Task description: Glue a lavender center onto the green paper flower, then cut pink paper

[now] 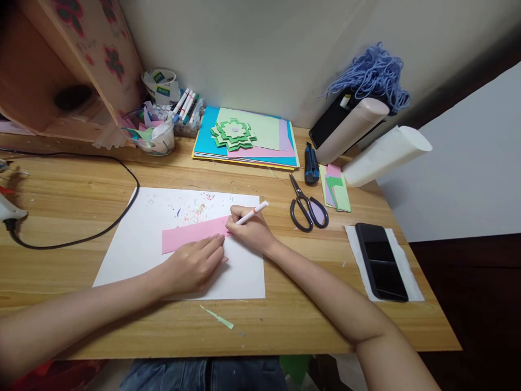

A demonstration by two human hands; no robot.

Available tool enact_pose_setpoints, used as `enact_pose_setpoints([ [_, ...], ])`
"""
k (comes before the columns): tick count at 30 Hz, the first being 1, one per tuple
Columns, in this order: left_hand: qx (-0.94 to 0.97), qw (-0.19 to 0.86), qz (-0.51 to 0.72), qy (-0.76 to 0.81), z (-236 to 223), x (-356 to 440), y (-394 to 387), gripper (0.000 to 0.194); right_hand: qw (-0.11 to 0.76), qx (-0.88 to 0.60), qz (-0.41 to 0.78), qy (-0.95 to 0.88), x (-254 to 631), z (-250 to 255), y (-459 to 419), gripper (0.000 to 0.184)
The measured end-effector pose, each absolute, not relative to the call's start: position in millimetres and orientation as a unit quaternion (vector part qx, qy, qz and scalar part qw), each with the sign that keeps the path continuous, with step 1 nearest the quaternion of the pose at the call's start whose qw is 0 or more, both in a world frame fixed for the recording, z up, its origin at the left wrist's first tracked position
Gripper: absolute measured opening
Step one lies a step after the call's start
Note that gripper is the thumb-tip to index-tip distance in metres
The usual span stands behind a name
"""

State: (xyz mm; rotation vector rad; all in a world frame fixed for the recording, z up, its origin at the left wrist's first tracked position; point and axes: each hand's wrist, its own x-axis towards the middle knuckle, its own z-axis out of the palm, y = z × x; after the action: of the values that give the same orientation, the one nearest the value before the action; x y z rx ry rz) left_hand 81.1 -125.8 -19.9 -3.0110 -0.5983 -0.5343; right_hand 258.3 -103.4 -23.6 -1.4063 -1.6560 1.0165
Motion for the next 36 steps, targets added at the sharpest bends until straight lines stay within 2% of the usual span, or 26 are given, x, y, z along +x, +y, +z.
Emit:
enact_pose_setpoints([
  [28, -0.969, 0.013, -0.158, -0.189, -16.7, 81.4, -125.3, 0.023, 0.369, -0.556, 0.389, -0.635, 259.2, -24.1, -103.1, 0.028],
  [36, -0.968, 0.009, -0.164, -0.189, -17.6, 81.2, -125.3, 0.022, 0.411, -0.555, 0.4, -0.602, 259.2, -24.1, -101.4, 0.031],
])
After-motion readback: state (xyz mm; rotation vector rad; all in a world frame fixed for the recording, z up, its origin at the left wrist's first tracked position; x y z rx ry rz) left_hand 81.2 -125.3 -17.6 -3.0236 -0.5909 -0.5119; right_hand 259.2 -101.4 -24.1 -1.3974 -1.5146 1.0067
